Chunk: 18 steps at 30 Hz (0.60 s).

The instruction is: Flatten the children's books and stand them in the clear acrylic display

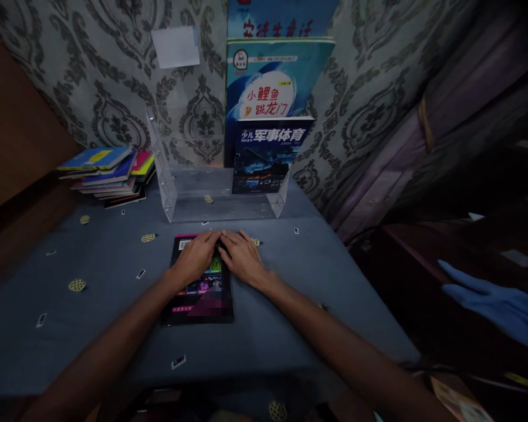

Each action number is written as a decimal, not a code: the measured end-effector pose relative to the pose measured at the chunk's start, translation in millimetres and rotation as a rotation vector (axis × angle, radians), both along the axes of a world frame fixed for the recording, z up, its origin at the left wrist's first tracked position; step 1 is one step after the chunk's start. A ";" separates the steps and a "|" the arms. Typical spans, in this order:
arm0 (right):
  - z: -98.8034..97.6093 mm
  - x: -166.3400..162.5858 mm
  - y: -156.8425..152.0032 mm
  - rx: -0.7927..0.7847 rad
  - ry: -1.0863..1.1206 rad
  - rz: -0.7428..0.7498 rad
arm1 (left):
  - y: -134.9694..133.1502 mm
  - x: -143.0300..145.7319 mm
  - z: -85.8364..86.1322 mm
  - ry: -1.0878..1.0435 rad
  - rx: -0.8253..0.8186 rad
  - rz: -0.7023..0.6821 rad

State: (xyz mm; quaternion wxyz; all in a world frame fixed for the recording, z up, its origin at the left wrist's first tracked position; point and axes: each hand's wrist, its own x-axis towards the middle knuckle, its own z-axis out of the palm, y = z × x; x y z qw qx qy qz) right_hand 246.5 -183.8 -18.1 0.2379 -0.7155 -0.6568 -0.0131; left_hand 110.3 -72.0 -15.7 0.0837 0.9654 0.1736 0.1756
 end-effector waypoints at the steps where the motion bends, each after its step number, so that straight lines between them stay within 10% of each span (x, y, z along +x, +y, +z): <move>1: -0.2 0.2 -0.1 0.002 -0.003 -0.001 | -1.1 -2.6 2.3 0.033 0.012 0.028; 11: -8.2 6.2 3.3 0.047 0.077 0.009 | 7.1 -39.3 20.9 0.174 0.019 0.336; 18: -14.3 20.2 6.7 0.104 0.314 0.043 | 8.4 -23.1 6.4 0.131 0.013 0.082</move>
